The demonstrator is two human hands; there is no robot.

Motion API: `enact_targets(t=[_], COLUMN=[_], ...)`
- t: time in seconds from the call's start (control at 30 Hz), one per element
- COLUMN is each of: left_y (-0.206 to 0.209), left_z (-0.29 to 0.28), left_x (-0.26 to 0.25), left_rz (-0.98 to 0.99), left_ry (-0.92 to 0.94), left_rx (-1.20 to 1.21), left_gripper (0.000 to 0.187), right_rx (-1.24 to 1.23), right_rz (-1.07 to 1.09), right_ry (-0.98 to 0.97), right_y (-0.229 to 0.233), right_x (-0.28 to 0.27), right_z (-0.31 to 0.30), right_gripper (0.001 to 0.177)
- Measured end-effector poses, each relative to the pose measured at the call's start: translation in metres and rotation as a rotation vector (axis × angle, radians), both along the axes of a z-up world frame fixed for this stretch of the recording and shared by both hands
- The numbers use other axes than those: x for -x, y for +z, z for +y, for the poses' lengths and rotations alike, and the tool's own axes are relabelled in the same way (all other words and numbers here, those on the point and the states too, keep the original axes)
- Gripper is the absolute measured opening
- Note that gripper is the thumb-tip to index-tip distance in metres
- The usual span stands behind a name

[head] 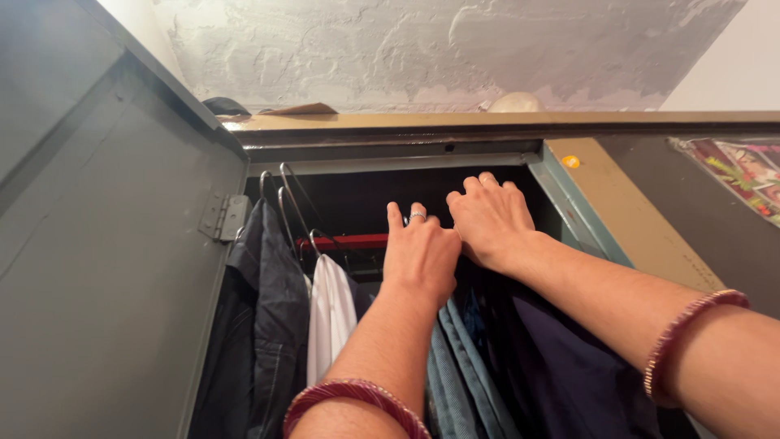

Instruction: The person places a dark-colored shirt on a metal hanger and hangs it inside a wardrobe. They then adjust the positions of several other garments already hanging on the rod to organize the space.

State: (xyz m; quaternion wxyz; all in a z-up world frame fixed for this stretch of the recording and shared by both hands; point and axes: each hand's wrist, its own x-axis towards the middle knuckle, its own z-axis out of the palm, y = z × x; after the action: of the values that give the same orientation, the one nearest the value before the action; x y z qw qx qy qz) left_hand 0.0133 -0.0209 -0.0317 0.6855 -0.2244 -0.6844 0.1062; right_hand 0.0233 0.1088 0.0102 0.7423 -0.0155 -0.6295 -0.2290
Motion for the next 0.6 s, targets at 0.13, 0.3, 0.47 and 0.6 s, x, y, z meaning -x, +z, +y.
enact_targets(t=[0.13, 0.3, 0.47, 0.6], left_y=[0.007, 0.011, 0.031, 0.038], left_z=[-0.018, -0.021, -0.010, -0.002], left_x=[0.011, 0.012, 0.011, 0.017], left_rz=[0.173, 0.074, -0.274, -0.397], left_ry=[-0.133, -0.222, -0.437, -0.550], left_rx=[-0.015, -0.156, -0.397, -0.523], left_gripper=[0.049, 0.064, 0.049, 0.042], right_rx=[-0.047, 0.025, 0.005, 0.059], right_rz=[-0.015, -0.078, -0.101, -0.177], right_ry=[-0.005, -0.008, -0.062, -0.098], right_y=[-0.016, -0.012, 0.006, 0.019], right_x=[-0.012, -0.018, -0.019, -0.023], right_z=[-0.017, -0.019, -0.002, 0.003], right_gripper=[0.026, 0.036, 0.023, 0.008])
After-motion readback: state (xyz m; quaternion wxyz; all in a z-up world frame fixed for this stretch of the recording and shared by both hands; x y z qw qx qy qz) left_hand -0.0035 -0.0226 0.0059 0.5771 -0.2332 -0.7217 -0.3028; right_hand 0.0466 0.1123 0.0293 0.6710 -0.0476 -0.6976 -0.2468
